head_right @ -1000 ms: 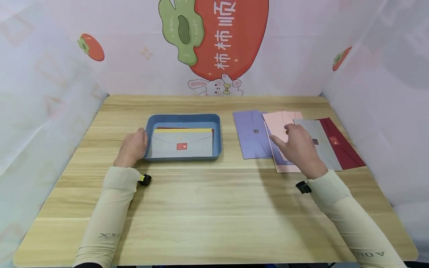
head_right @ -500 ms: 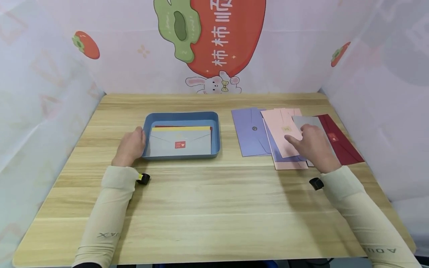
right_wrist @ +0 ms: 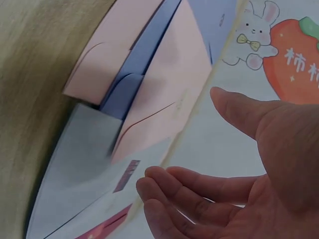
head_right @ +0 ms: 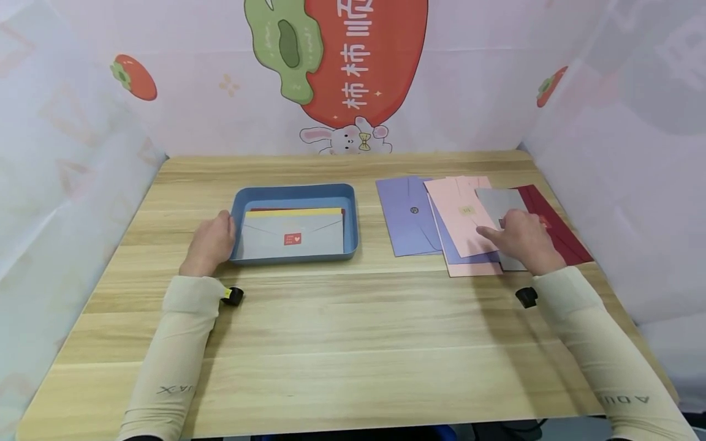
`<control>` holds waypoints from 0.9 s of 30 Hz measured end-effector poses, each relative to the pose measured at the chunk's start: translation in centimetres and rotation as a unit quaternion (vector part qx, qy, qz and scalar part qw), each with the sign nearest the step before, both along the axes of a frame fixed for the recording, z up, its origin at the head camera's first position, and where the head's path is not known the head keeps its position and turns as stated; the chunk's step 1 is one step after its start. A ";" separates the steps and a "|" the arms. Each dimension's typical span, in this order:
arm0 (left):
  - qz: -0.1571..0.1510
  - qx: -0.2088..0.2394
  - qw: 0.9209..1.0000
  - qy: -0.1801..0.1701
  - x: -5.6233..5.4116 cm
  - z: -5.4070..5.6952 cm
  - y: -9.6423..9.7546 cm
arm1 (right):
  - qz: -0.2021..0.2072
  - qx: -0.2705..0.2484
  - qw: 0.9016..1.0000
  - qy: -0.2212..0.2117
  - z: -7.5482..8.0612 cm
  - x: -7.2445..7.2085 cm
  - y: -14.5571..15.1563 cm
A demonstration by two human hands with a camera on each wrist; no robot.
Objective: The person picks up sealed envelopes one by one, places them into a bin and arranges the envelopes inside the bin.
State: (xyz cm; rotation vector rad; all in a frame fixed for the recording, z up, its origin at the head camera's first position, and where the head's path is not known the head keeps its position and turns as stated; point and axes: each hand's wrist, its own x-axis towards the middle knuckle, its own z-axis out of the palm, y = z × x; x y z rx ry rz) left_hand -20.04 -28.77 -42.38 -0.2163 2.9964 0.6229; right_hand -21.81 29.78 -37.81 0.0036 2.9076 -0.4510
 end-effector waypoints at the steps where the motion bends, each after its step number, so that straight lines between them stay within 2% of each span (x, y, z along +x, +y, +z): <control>1: 0.001 0.000 1.000 -0.002 0.0 0.0 0.0 | -0.004 0.003 1.000 -0.008 -0.2 -0.1 0.1; 3: 0.002 -0.002 1.000 -0.002 0.0 0.0 0.0 | -0.010 0.007 1.000 -0.021 -0.5 -0.3 0.3; 10: 0.000 -0.003 1.000 0.000 0.1 0.1 0.1 | 0.010 0.011 0.999 -0.033 -1.4 -0.6 1.1; 19: -0.003 -0.005 1.000 0.001 0.0 0.0 0.1 | -0.024 0.007 0.999 -0.046 -2.1 -0.8 1.7; 27: -0.004 -0.009 1.000 0.006 0.1 0.1 0.1 | -0.028 0.004 0.999 -0.047 -2.4 -1.1 2.1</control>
